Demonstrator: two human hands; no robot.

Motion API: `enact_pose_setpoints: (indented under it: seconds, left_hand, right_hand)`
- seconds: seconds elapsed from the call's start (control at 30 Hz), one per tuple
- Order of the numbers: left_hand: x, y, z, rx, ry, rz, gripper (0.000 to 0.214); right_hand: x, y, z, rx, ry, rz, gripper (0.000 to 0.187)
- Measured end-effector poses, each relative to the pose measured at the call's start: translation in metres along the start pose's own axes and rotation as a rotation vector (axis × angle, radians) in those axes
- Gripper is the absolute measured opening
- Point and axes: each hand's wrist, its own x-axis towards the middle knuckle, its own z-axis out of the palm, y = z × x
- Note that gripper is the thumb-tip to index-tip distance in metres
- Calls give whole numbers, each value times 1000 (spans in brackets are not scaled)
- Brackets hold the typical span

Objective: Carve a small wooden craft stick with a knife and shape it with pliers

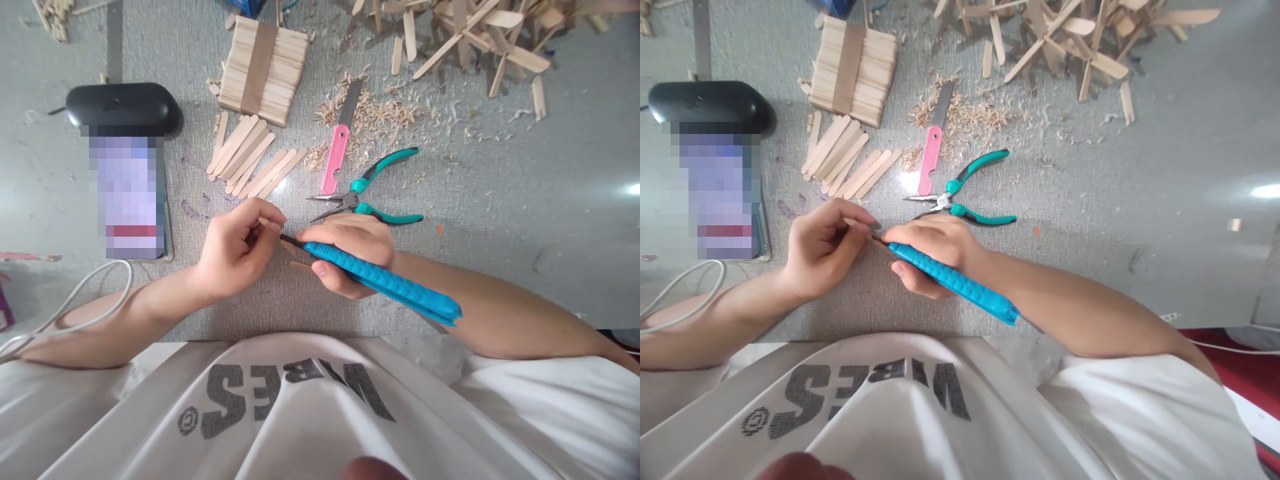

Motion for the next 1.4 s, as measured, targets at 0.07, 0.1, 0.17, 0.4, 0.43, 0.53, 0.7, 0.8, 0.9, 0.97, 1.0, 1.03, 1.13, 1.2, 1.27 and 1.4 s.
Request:
enact_pose_setpoints:
  seconds: [0.07,0.1,0.17,0.4,0.43,0.53,0.7,0.8,0.9,0.97,1.0,1.03,1.13,1.2,1.27,1.4]
  left_hand:
    - [0,0,0,13,1,13,9]
    - [1,0,0,16,3,20,10]
    - [1,1,0,15,3,33,11]
    - [1,-1,1,53,57,94,10]
    - [1,-1,1,56,65,101,11]
    - [1,-2,2,44,76,122,12]
    - [0,-5,3,20,97,160,13]
    - [0,-8,4,15,111,180,12]
    - [-1,-10,4,-1,116,172,12]
    - [-1,-11,5,-8,123,169,13]
    - [-1,-11,5,-10,127,168,14]
    - [-1,-11,5,-11,130,167,15]
    - [-1,-11,5,-15,128,168,15]
    - [0,-10,5,-16,124,174,14]
    - [0,-10,4,-17,125,177,14]
    - [-1,-11,4,-12,125,156,17]
  right_hand:
    - [0,0,0,1,15,-8,35]
    - [1,0,0,5,19,-12,35]
    - [1,0,0,12,18,-16,35]
    - [1,-3,-5,-22,16,-5,35]
    - [1,-4,-6,-24,15,2,35]
    - [1,-5,-8,-32,13,-1,33]
    - [3,-4,-8,-51,28,-33,29]
    - [3,-4,-6,-64,53,-48,28]
    - [3,-5,-6,-90,72,-65,25]
    - [3,-5,-6,-104,64,-71,24]
    - [3,-5,-6,-108,60,-71,23]
    - [4,-5,-7,-113,58,-71,23]
    - [4,-6,-7,-120,64,-76,23]
    - [4,-6,-6,-121,60,-81,23]
    - [4,-6,-6,-120,62,-81,23]
    - [4,-5,-4,-117,83,-84,24]
